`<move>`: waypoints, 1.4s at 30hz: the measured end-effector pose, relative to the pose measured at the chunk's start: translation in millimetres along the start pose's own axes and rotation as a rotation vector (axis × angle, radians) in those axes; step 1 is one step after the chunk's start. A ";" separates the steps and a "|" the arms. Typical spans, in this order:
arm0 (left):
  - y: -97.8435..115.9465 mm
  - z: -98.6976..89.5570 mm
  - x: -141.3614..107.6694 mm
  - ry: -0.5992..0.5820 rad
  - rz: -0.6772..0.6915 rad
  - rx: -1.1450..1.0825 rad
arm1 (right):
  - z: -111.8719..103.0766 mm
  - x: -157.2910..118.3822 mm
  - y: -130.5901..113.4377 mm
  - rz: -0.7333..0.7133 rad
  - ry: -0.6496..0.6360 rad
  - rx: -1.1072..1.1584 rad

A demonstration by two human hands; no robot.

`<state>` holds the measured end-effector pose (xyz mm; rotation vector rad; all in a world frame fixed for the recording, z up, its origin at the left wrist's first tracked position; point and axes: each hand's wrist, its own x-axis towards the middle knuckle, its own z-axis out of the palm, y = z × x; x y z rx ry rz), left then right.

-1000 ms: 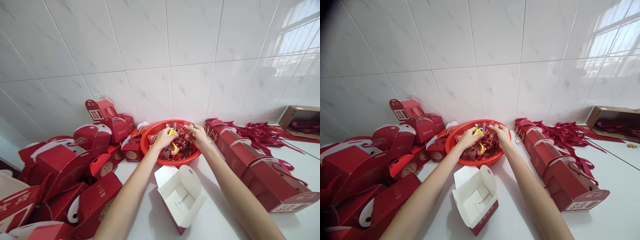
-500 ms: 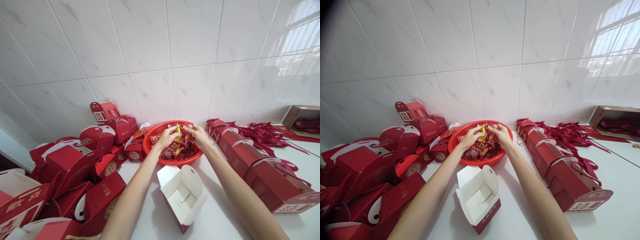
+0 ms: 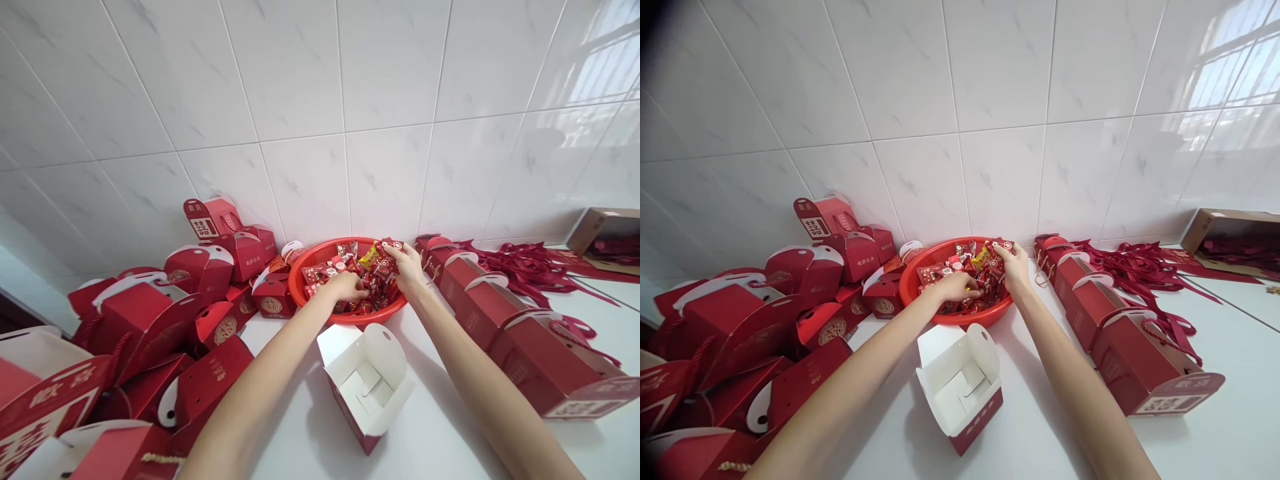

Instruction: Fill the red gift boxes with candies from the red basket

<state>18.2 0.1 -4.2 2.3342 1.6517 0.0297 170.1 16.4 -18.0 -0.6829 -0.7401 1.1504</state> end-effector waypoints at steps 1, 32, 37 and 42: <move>3.6 -0.3 0.9 -0.017 -0.074 0.109 | -0.1 -0.6 -0.2 0.001 -0.001 -0.006; 6.9 7.9 8.5 -0.114 -0.037 0.257 | 0.9 -4.4 -0.9 -0.009 -0.025 -0.065; 4.8 2.8 3.2 -0.084 -0.014 0.188 | 1.6 -5.5 -2.9 -0.004 -0.018 -0.044; -11.4 -11.0 -6.2 0.288 -0.004 -0.183 | 6.8 -9.5 -14.7 0.006 -0.050 -0.025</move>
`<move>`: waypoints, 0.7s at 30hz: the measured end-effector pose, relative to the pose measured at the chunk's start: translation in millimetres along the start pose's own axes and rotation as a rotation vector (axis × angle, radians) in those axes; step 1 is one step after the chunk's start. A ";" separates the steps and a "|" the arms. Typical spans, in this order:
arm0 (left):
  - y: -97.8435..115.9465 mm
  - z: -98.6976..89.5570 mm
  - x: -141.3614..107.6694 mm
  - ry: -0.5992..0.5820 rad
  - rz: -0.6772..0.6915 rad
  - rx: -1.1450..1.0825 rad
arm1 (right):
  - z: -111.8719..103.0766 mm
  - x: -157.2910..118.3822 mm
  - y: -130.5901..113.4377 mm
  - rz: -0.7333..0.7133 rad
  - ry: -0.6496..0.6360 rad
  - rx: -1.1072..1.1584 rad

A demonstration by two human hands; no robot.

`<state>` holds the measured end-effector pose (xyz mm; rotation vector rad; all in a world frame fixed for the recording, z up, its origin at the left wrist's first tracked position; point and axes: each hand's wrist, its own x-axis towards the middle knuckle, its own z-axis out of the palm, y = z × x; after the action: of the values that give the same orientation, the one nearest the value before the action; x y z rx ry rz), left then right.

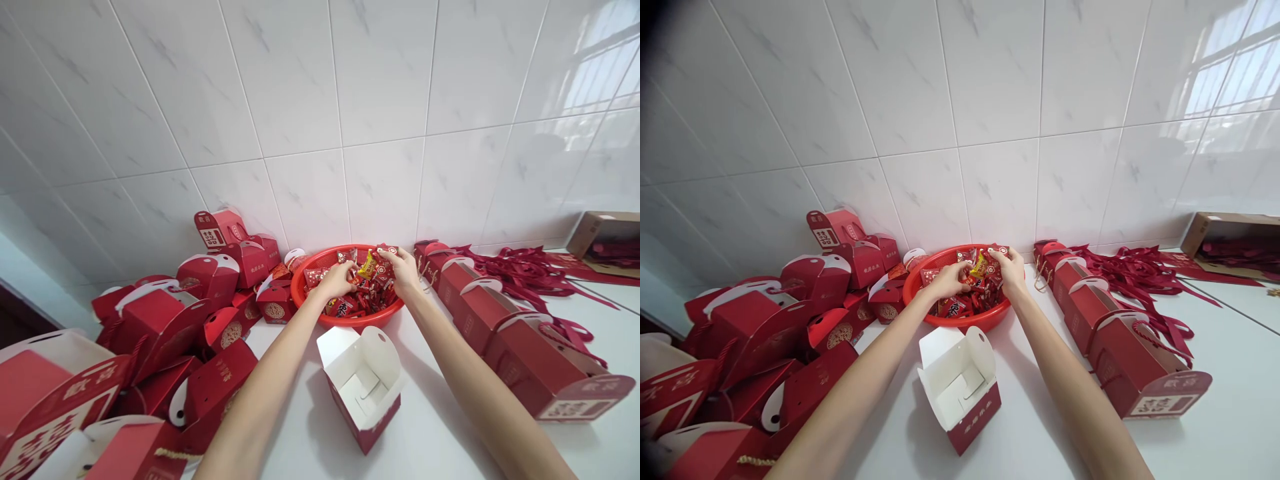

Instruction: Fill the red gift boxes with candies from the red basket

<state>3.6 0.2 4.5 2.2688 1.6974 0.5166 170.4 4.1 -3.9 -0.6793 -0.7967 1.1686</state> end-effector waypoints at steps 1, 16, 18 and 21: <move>-2.0 -4.8 -3.8 0.070 0.021 -0.077 | 1.7 -2.0 -5.0 0.004 -0.015 0.003; 31.1 -65.9 -142.3 -0.191 0.123 -0.026 | 20.7 -83.1 -107.7 -0.016 -0.699 -0.328; 30.8 -67.3 -149.9 -0.224 0.051 0.067 | 19.8 -94.3 -114.6 -0.036 -0.838 -0.482; 31.6 -68.4 -157.2 -0.343 0.009 0.061 | 19.6 -106.1 -120.1 -0.121 -1.019 -0.768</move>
<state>-38.4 -159.8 59.5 2.2489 1.5483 0.0690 197.2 -128.2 84.6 -0.6015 -2.1837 1.0500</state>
